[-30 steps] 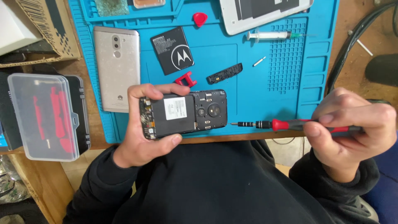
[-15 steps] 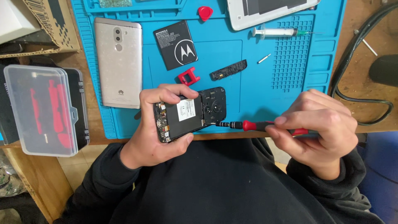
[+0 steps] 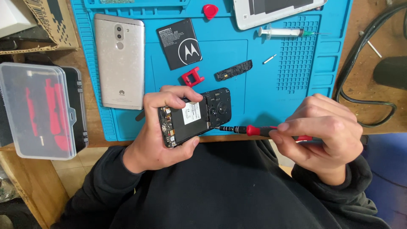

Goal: Disassembling a mobile phone by removing screws and prying internal components on a repair mat

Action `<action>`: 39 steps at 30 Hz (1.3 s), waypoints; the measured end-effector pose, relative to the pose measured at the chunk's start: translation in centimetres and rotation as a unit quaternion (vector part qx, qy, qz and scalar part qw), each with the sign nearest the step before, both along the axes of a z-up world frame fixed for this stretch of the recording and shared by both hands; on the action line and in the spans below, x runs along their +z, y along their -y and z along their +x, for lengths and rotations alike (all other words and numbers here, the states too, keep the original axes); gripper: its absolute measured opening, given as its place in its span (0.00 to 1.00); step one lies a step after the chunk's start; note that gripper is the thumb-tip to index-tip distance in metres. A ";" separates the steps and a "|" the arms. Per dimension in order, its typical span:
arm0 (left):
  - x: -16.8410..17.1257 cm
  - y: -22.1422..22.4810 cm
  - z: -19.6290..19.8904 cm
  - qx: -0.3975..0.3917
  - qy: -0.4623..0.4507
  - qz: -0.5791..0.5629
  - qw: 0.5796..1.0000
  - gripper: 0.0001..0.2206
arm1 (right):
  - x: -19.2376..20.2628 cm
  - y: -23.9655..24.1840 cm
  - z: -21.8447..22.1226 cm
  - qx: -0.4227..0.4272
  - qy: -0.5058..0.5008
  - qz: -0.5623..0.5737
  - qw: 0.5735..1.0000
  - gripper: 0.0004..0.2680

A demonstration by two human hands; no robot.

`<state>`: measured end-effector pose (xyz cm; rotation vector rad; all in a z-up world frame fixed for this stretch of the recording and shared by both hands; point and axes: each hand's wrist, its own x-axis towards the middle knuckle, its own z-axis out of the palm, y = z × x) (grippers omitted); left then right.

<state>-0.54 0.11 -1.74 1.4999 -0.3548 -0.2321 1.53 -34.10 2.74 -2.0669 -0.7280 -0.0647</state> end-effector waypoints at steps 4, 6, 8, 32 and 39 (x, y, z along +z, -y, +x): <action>0.0 0.0 0.0 0.003 0.007 0.002 1.000 0.28 | 0.1 -0.3 -0.2 -0.016 0.000 0.005 1.000 0.07; 0.0 0.1 0.0 0.001 0.004 0.000 1.000 0.28 | 0.0 -0.2 -0.2 -0.013 0.004 0.006 1.000 0.08; 0.0 0.1 0.1 0.002 0.007 0.001 1.000 0.28 | -0.1 -0.2 -0.2 -0.014 0.007 0.012 1.000 0.08; 0.1 0.1 0.1 0.003 0.013 0.002 1.000 0.28 | -0.2 0.1 -0.4 -0.002 0.018 0.023 1.000 0.07; 0.0 0.1 0.1 0.001 0.012 0.004 1.000 0.28 | -0.2 -0.3 -0.4 -0.004 0.014 0.018 1.000 0.07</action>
